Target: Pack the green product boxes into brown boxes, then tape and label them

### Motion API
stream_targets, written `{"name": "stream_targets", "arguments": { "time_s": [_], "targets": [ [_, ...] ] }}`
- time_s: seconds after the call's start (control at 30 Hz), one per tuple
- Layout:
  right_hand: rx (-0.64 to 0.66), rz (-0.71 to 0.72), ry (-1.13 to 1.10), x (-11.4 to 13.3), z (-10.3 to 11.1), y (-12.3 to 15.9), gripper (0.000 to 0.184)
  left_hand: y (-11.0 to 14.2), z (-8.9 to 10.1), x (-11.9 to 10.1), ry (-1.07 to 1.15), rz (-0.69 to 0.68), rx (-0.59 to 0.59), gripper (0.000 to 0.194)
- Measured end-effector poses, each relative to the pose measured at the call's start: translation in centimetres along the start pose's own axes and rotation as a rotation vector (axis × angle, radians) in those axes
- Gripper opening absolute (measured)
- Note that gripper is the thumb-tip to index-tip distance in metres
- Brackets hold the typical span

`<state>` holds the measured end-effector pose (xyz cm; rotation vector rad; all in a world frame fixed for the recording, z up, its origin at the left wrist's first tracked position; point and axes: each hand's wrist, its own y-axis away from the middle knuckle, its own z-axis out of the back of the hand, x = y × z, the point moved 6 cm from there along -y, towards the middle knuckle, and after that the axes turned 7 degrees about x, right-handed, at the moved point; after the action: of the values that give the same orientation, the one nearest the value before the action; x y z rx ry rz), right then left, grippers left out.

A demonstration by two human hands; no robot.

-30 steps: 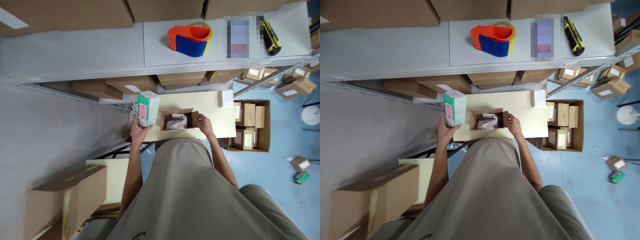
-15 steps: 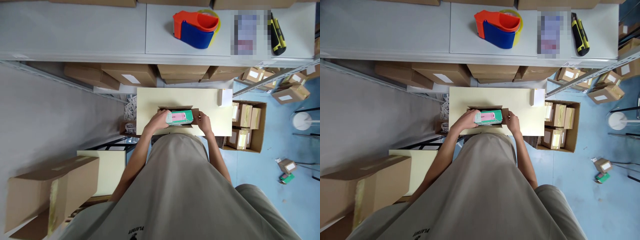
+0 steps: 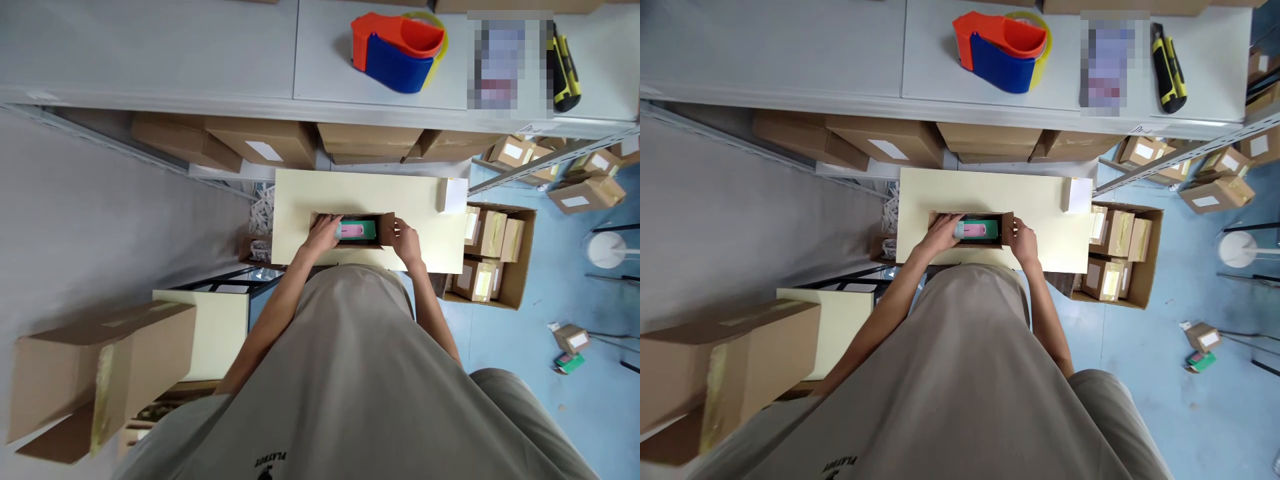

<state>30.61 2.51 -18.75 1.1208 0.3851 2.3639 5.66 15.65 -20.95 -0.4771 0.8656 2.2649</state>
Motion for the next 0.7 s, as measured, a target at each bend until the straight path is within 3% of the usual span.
{"name": "stream_targets", "arguments": {
  "time_s": [0.1, 0.2, 0.27, 0.33, 0.43, 0.5, 0.6, 0.7],
  "targets": [
    [0.005, 0.010, -0.024, 0.1, 0.2, 0.4, 0.045, 3.0, 1.9, -0.5, 0.024, 0.024, -0.180, 0.071],
    [0.031, 0.028, -0.052, -0.2, -0.3, 0.6, 0.043, 5.8, 2.7, -0.1, 0.063, 0.141, -0.347, 0.062],
    [0.072, 0.034, -0.048, -0.4, -1.0, 0.5, 0.036, 6.6, 2.0, 0.5, 0.114, 0.209, -0.356, 0.064],
    [0.123, 0.016, 0.011, -0.7, -1.8, 0.4, 0.032, 6.5, 0.8, 1.1, 0.198, 0.234, -0.291, 0.068],
    [0.153, -0.018, 0.136, -0.6, -2.7, 0.4, 0.040, 6.2, -0.8, 1.5, 0.315, 0.244, -0.212, 0.073],
    [0.131, -0.012, 0.184, 0.0, -3.0, 0.6, 0.042, 6.5, -1.1, 1.6, 0.366, 0.247, -0.224, 0.076],
    [0.122, 0.013, 0.237, 1.7, -3.5, 0.7, 0.043, 8.3, -1.1, 2.2, 0.432, 0.260, -0.278, 0.079],
    [0.179, 0.055, 0.295, 4.2, -5.1, 0.5, 0.042, 11.8, -1.3, 3.6, 0.489, 0.300, -0.345, 0.079]
  ]
}}
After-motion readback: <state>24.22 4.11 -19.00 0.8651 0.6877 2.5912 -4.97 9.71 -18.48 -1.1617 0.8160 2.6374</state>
